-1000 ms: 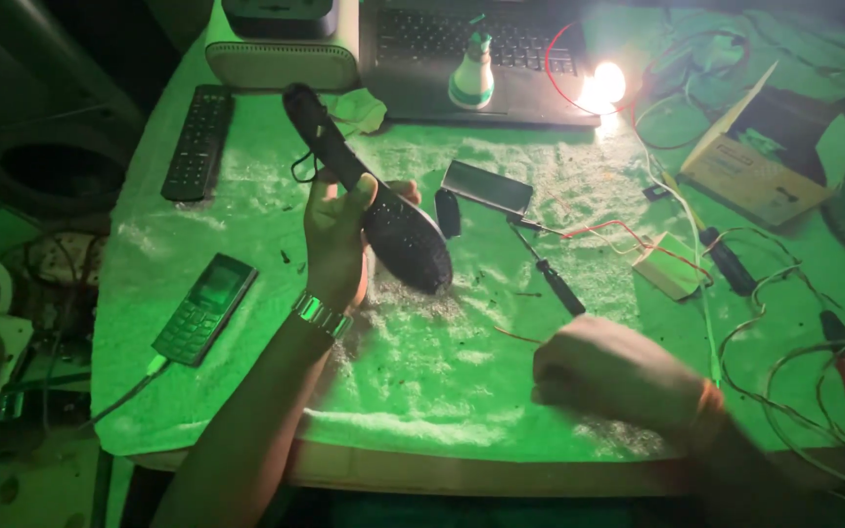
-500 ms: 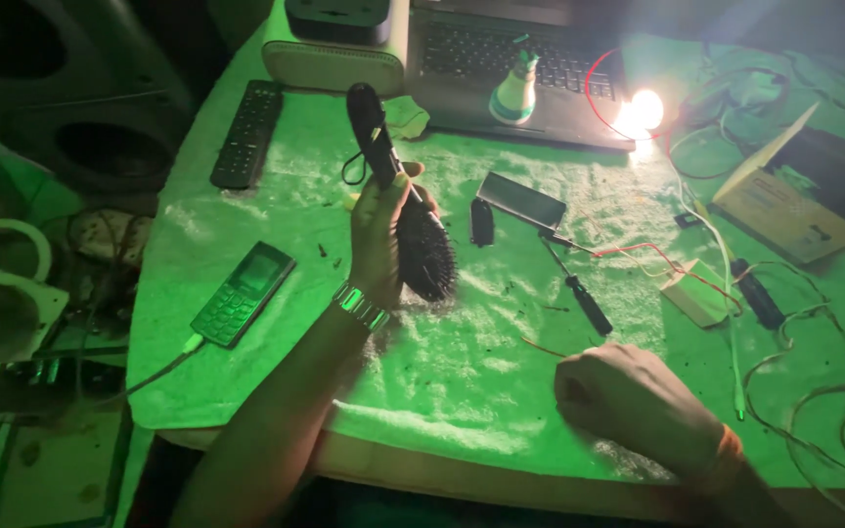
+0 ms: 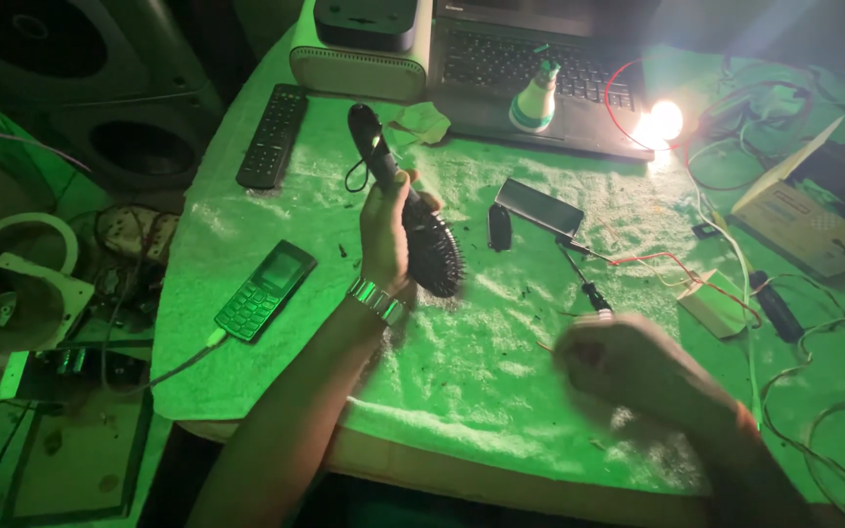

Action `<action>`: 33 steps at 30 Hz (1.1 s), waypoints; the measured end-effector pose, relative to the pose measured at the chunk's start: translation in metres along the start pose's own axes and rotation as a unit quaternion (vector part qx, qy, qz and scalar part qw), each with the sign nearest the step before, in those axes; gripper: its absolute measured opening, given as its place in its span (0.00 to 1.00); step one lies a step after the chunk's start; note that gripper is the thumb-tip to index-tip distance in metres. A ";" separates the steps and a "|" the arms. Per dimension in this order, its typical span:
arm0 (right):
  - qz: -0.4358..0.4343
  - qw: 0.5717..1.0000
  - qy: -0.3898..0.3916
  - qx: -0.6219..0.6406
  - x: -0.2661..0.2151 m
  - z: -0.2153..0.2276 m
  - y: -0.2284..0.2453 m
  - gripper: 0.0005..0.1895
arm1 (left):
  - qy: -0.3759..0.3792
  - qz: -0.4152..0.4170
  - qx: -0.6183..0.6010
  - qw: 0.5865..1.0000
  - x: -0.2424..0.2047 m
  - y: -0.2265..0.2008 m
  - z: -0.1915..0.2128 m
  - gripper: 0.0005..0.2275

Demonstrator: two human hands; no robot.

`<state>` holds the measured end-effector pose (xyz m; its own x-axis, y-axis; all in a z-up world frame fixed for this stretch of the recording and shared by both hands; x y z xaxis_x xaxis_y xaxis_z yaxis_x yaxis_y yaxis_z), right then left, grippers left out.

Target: Using a small screwdriver to repair or disassemble a hair brush that contains internal components.

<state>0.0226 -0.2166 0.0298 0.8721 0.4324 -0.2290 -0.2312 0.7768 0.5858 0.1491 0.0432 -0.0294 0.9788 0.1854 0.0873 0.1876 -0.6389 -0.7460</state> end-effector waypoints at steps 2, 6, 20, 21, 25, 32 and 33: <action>0.016 0.999 -0.037 -0.007 0.016 0.010 0.010 0.09 | -0.007 -0.016 0.025 1.000 0.008 0.009 0.014 0.16; 0.021 0.990 -0.141 0.011 0.025 0.035 0.024 0.11 | -0.019 -0.092 0.100 0.991 0.015 0.008 0.028 0.16; -0.024 0.964 -0.244 -0.101 -0.003 0.051 -0.025 0.22 | -0.082 -0.030 0.105 0.991 0.016 0.013 0.035 0.13; -0.065 0.955 -0.268 -0.109 -0.010 0.055 -0.022 0.25 | -0.084 -0.028 0.113 0.990 0.019 0.020 0.039 0.13; 0.038 0.966 -0.241 -0.080 -0.005 0.033 0.029 0.17 | -0.072 -0.045 0.111 0.990 0.014 0.008 0.029 0.13; 0.236 0.948 -0.202 -0.072 0.008 0.008 0.091 0.10 | -0.051 -0.001 0.084 0.995 0.006 -0.001 0.009 0.11; 0.229 0.950 -0.199 -0.078 0.011 0.008 0.093 0.10 | -0.045 -0.010 0.092 0.995 0.008 -0.003 0.008 0.11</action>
<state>0.0137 -0.1433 0.0876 0.7509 0.5582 0.3528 -0.6601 0.6208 0.4229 0.1557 0.0524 -0.0313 0.9624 0.2672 0.0499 0.1801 -0.4894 -0.8533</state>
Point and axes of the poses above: each hand's wrist, its own x-axis towards the middle knuckle, its own z-axis out of the back of the hand, y = z × x, the point moved 10 cm from there along x, towards the middle knuckle
